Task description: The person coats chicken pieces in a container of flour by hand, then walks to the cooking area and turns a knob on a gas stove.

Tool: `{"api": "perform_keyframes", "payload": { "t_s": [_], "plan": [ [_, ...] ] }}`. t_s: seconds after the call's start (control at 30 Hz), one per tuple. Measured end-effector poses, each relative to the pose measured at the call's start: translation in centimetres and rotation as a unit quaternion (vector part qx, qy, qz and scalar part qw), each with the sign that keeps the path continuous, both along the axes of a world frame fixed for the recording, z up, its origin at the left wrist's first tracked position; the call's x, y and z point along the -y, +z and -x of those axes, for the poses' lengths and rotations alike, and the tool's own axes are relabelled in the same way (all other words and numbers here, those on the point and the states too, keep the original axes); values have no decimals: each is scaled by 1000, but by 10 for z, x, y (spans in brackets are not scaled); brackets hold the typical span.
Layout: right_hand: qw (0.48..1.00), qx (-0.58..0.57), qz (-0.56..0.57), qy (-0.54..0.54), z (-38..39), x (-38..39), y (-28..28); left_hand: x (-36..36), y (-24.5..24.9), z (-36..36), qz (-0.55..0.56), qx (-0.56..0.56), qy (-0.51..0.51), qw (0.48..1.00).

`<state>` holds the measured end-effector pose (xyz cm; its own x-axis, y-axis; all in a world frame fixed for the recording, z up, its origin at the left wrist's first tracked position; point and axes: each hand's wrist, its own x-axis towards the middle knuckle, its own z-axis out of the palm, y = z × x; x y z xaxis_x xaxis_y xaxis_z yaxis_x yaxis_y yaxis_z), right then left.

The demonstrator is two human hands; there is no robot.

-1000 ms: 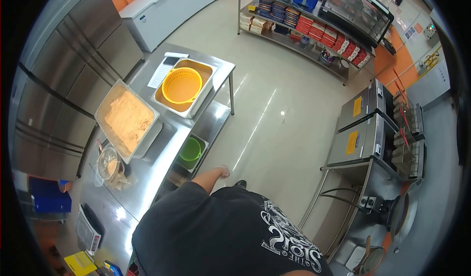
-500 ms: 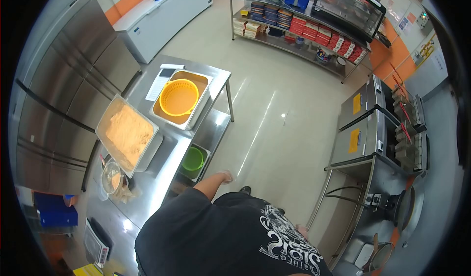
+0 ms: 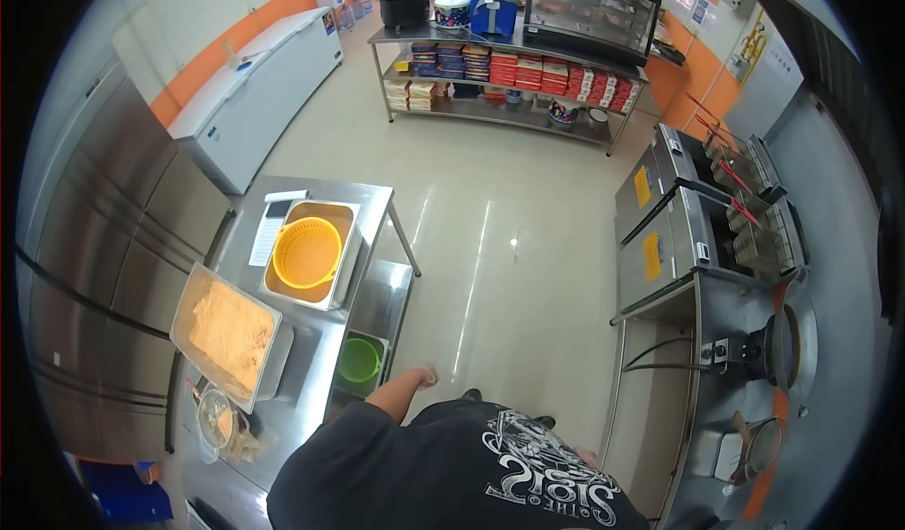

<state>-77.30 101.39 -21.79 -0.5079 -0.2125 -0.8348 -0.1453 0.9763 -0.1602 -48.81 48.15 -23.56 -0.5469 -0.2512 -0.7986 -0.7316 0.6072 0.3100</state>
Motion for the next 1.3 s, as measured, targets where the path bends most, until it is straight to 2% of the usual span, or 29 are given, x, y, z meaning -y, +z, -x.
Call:
{"api": "perform_keyframes", "payload": {
  "t_s": [0.07, 0.17, 0.27, 0.4, 0.5, 0.6, 0.7, 0.8, 0.9, 1.0, 1.03, 1.07, 1.1, 1.13, 1.2, 1.23, 1.3],
  "plan": [
    [1000, -1, 1, -7, -2, 2, 1, 4, -36, -7, -13, -13, -33, 999],
    [1000, -1, 1, -8, 0, 3, 0, 5, -35, -7, -29, -16, -60, 998],
    [1000, -3, 5, -7, 4, 9, 1, -2, -32, -7, 25, 12, 3, 1000],
    [1000, -9, 6, 16, 7, 9, 1, -5, -22, -6, 34, -6, -58, 998],
    [998, -21, 6, 54, 11, 4, -2, -4, -26, -6, 22, -64, -111, 992],
    [994, -38, 11, 103, 17, 12, -1, -2, -25, -13, 12, -90, -68, 994],
    [987, -58, 14, 147, 19, 14, -1, -5, -15, -20, 19, -57, -23, 998],
    [975, -85, 17, 206, 18, 12, -3, -2, -15, -21, 37, -59, -76, 995],
    [955, -121, 24, 270, 17, 11, -5, -3, -12, -24, 40, -25, 22, 999],
    [945, -149, 43, 289, 14, 3, -12, -7, 4, -23, 44, -17, 52, 998],
    [952, -147, 61, 262, 15, -5, -23, -9, 6, -22, 42, -10, 50, 998],
    [995, -34, 87, 28, 21, -17, -59, -10, 9, -21, 39, -4, 48, 998],
    [969, 27, 107, -223, 27, -31, -94, -11, 12, -21, 37, 3, 47, 998],
    [877, 114, 119, -451, 30, -40, -117, -11, 12, -19, 39, -5, 55, 998],
    [972, 48, 84, -215, 19, -34, -91, -15, 7, -15, 39, -19, 70, 997],
    [994, 13, 63, -90, 12, -28, -67, -15, -2, -14, 32, -21, 65, 997],
    [986, -61, 3, 158, 9, -20, -37, -12, -16, -10, 19, -27, 55, 998]
  ]
}}
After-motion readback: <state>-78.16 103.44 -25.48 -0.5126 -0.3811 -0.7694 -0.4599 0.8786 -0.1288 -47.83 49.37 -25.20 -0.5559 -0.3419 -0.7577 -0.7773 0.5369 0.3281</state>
